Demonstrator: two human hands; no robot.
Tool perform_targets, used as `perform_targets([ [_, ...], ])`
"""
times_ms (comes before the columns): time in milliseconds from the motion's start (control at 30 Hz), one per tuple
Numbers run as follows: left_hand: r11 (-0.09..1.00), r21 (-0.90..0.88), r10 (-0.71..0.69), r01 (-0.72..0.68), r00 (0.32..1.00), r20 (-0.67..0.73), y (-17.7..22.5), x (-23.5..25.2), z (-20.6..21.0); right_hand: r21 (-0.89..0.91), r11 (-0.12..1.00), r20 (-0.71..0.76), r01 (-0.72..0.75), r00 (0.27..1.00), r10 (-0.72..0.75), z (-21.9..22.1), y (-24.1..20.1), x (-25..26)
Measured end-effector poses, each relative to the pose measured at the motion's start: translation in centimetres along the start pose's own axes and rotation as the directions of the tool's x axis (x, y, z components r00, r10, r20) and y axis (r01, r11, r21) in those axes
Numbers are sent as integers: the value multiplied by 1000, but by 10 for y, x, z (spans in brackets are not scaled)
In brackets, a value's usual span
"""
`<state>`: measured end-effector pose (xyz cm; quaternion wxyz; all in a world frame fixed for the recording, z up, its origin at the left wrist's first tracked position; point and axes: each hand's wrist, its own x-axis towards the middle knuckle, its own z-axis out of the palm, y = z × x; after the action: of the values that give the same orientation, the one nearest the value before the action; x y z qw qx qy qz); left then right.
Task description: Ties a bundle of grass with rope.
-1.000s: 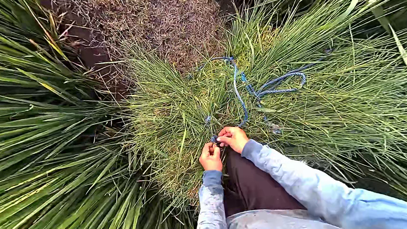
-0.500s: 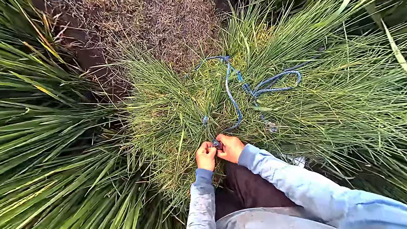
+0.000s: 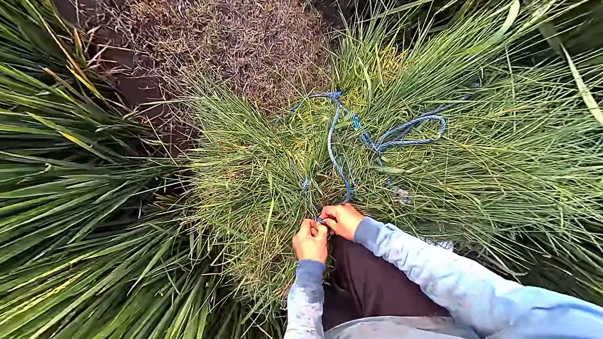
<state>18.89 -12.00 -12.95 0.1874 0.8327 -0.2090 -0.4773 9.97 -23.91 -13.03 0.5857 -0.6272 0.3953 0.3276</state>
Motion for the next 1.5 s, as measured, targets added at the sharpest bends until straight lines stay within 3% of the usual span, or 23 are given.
perform_targets([
  [100,976,204,-87,76,995,47,21,-3,-2,-154,988,13,-18,1000,20,0,-5,2],
  [167,968,236,-100,85,994,51,24,-4,-1,-137,990,-29,-36,999,32,3,-3,3],
  [267,990,137,-20,22,1000,-19,13,-6,6,-26,998,-113,-55,992,52,6,3,6],
  [433,993,-108,-68,57,993,-100,5,-10,16,137,990,-164,34,986,-11,8,14,-9],
  [533,977,-208,-96,54,976,-197,5,-13,30,-14,999,-268,-43,963,38,6,15,-18],
  [633,941,-326,-165,87,962,-219,10,-14,38,-215,957,-189,-192,970,152,-7,-4,-28],
  [800,875,-428,-306,225,943,-130,25,-18,43,-329,898,-108,-293,956,272,-26,-26,-40],
  [900,871,-421,-304,253,951,-56,24,-18,41,-359,882,-104,-304,953,286,-39,-24,-44],
  [1000,839,-512,-204,185,979,18,5,-16,37,-433,864,-78,-259,965,250,-46,-17,-50],
  [1100,712,-691,-131,124,990,42,-9,-13,36,-491,851,-60,-187,982,181,-44,-13,-62],
  [1367,488,-863,-104,131,990,91,-19,-10,40,-564,814,-13,-138,987,159,-34,-12,-88],
  [1433,426,-894,-126,138,988,92,-19,-8,37,-550,829,-111,-102,993,48,-29,-1,-112],
  [1500,444,-884,-101,147,988,114,-22,-10,35,-558,829,-288,-45,947,-142,-27,28,-148],
])
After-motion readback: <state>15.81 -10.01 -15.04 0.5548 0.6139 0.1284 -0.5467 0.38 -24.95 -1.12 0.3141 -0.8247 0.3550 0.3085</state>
